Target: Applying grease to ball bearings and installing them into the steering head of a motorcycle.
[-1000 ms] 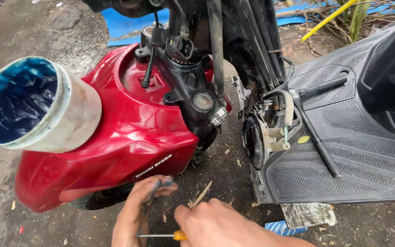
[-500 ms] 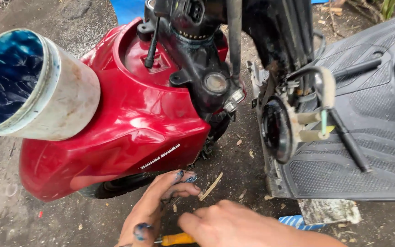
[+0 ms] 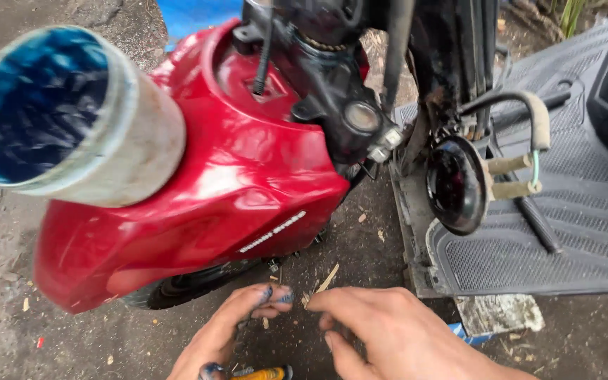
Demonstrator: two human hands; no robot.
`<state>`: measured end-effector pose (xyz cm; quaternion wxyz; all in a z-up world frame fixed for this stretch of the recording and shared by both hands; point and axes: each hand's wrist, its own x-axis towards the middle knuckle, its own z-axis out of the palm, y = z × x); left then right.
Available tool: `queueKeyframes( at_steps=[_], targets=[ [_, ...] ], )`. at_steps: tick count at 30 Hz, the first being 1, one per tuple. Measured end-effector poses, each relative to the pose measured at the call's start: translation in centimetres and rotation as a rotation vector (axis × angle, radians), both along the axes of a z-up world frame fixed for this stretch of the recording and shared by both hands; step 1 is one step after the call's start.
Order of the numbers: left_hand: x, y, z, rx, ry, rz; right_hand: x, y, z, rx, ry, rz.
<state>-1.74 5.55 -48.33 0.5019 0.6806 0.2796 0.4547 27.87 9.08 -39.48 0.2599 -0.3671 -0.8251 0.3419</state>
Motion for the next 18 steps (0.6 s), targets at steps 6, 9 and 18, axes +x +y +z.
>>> queueKeyframes(
  at_steps=[6, 9, 18],
  targets=[
    [-1.9, -0.6, -0.4, 0.035, 0.089, -0.078, -1.9, 0.7, 4.9, 0.239, 0.245, -0.087],
    [-2.4, -0.5, -1.4, 0.006, 0.129, -0.135, -5.4, 2.0, 12.1, 0.513, 0.142, -0.007],
    [-3.3, 1.0, -4.5, -0.031, 0.112, -0.297, -13.6, 9.7, 24.3, 0.687, -0.643, 0.029]
  ],
)
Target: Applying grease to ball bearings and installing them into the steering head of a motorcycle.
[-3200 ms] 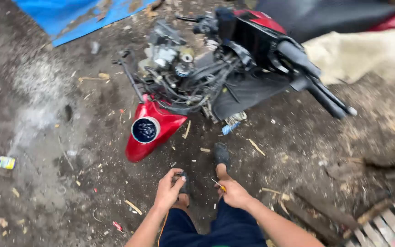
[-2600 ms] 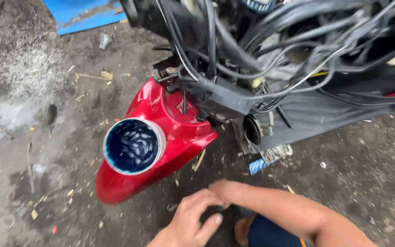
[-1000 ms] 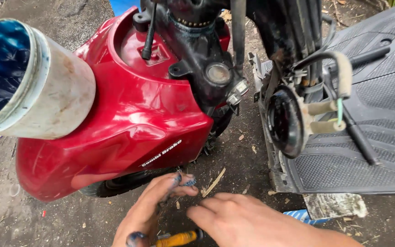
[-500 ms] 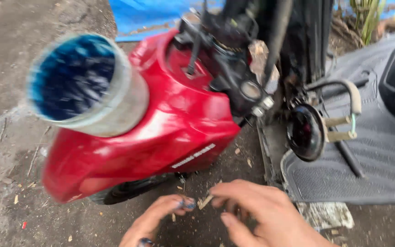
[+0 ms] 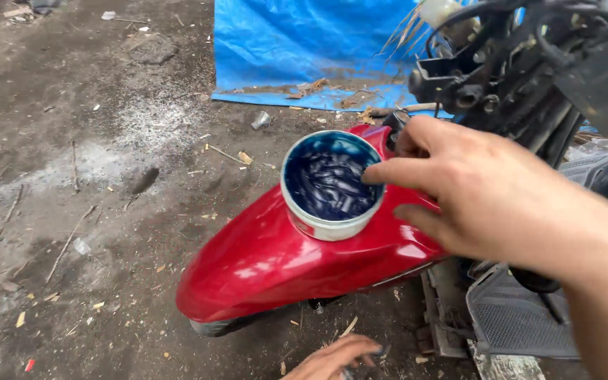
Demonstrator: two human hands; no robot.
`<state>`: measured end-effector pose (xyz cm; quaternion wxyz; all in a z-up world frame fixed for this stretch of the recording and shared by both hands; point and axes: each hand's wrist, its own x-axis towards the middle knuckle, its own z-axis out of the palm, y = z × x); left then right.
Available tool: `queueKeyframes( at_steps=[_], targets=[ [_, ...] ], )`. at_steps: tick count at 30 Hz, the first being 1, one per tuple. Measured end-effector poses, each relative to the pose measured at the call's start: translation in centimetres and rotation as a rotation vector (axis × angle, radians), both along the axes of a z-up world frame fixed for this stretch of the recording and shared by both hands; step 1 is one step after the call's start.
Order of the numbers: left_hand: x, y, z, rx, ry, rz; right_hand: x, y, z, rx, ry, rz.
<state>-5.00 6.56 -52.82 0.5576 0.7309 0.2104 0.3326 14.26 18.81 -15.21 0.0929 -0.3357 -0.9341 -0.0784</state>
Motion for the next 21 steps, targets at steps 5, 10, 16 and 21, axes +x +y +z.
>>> queueKeyframes(
  at_steps=[5, 10, 16, 21],
  targets=[
    [-1.6, 1.6, -1.9, -0.039, 0.087, -0.049, -4.2, 2.1, 2.3, 0.054, -0.427, -0.201],
    [-3.1, 2.7, -2.3, -0.075, 0.172, -0.144, -5.0, 3.1, 2.4, 0.140, -0.634, -0.102],
    [-4.9, 2.0, -4.3, -0.337, -0.304, -0.176, -2.7, -0.8, 1.3, 0.207, -0.561, -0.160],
    [-6.6, -0.7, 2.4, -0.728, -0.892, -0.307, 7.6, -14.5, -10.3, -0.228, 0.120, -0.514]
  ],
)
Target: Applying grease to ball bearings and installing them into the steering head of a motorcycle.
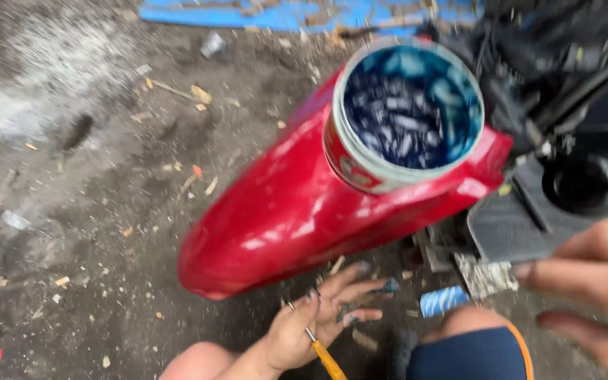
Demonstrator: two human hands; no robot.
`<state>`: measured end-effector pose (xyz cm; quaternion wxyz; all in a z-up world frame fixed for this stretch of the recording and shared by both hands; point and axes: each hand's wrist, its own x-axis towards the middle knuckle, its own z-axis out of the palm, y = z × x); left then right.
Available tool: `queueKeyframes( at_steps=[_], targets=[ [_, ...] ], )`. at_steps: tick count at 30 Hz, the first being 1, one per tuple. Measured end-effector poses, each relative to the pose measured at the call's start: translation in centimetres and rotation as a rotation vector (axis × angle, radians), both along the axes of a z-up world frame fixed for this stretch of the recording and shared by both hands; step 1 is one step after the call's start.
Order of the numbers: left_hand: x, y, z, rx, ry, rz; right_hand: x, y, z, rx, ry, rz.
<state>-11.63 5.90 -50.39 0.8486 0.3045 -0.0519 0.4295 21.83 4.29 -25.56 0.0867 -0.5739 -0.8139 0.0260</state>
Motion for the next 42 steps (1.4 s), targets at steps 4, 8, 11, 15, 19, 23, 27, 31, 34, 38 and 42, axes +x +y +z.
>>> queueKeyframes(
  at_steps=[4, 8, 11, 15, 19, 23, 27, 31, 34, 38, 42],
  targets=[
    [0.7, -1.4, 1.6, -0.071, -0.036, 0.042, -3.6, -0.7, -3.5, -0.058, 0.354, 0.137],
    [1.5, -1.6, 2.7, 0.087, 0.095, 0.206, -4.9, -2.5, -11.6, -0.460, 1.395, -0.351],
    [2.4, -2.2, 3.0, 0.055, 0.090, 0.209, -6.3, -2.7, -14.2, -0.473, 1.437, -0.156],
    [3.0, -1.8, 3.0, -0.072, -0.008, 0.157, -6.0, -1.6, -16.9, -0.476, 1.435, -0.031],
    [3.5, -1.8, 3.0, -0.108, -0.001, 0.148, -5.9, -1.6, -16.8, -0.469, 1.343, 0.073],
    [3.7, -2.2, 2.8, -0.131, -0.029, 0.135, -5.2, -1.8, -17.3, -0.527, 1.414, 0.094],
    [3.8, -2.3, 2.9, -0.138, -0.026, 0.140, -5.2, -1.5, -17.2, -0.463, 1.297, 0.129],
    [3.4, -2.2, 3.2, -0.173, 0.000, 0.136, -5.2, -1.0, -17.1, -0.348, 1.101, 0.131],
    [2.8, -2.1, 3.3, -0.162, 0.016, 0.118, -5.3, -0.5, -16.9, -0.328, 1.041, 0.138],
    [2.3, -2.1, 3.5, -0.228, -0.026, 0.067, -5.5, -0.1, -17.0, -0.227, 0.863, 0.174],
    [2.2, -2.4, 3.2, -0.310, -0.085, 0.017, -5.6, -0.1, -17.2, -0.194, 0.802, 0.185]
  ],
)
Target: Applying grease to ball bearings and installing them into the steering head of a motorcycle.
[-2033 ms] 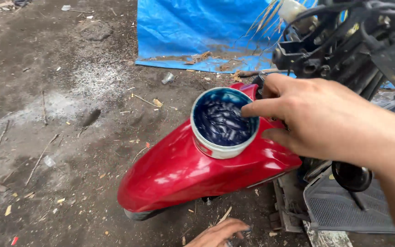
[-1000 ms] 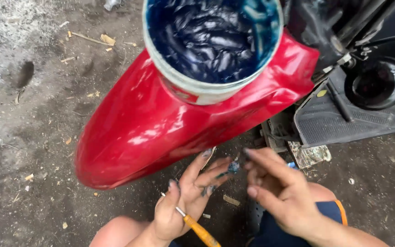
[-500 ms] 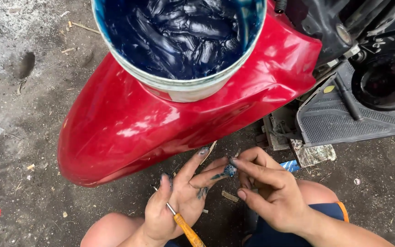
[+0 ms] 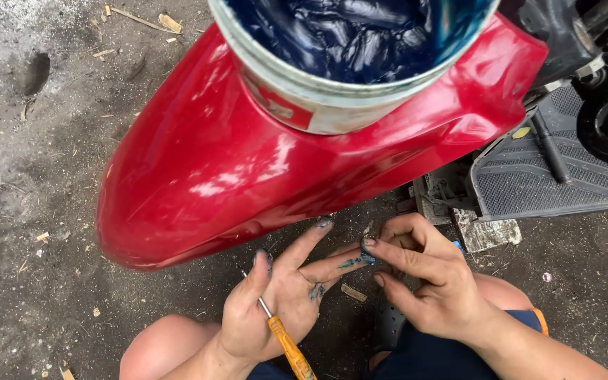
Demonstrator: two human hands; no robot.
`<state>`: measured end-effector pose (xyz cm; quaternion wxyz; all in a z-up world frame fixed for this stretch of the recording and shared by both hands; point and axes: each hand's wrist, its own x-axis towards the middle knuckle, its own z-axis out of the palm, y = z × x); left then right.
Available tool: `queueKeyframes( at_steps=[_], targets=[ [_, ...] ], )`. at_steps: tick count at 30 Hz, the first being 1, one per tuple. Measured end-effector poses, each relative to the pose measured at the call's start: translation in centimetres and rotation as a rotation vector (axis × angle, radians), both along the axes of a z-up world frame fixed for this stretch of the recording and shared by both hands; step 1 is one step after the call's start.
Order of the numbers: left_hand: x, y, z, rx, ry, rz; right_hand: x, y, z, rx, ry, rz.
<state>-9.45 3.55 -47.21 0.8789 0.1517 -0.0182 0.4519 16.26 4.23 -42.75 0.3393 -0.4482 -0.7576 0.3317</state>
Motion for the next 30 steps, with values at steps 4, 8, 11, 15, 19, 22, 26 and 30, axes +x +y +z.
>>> queueKeyframes(
  at_steps=[4, 8, 11, 15, 19, 22, 26, 30],
  targets=[
    [-0.1, -0.3, 0.0, -0.045, -0.009, 0.022, 0.0, 0.0, 0.1, 0.020, -0.026, -0.001],
    [-0.2, -0.3, 0.0, -0.107, -0.021, 0.002, -0.1, 0.1, 0.2, 0.066, -0.092, -0.008],
    [-0.2, -0.3, 0.1, -0.112, -0.040, 0.002, -0.5, 0.2, 0.3, 0.063, -0.088, -0.014],
    [-0.1, -0.5, -0.4, -0.120, -0.072, 0.015, -0.7, 0.3, 0.2, 0.081, -0.106, -0.030],
    [0.1, -0.6, -0.3, -0.094, -0.043, 0.018, -0.9, 0.4, 0.1, 0.096, -0.134, -0.012],
    [0.3, -0.9, -0.6, -0.069, -0.046, 0.004, -1.0, 0.5, -0.1, 0.091, -0.139, 0.018],
    [0.5, -0.5, -0.4, 0.124, 0.060, 0.047, -0.3, 0.4, -0.4, -0.155, 0.016, 0.105],
    [0.3, -0.2, 0.0, 0.294, 0.204, 0.100, 1.3, -0.4, -0.3, -0.476, 0.401, 0.078]
  ],
)
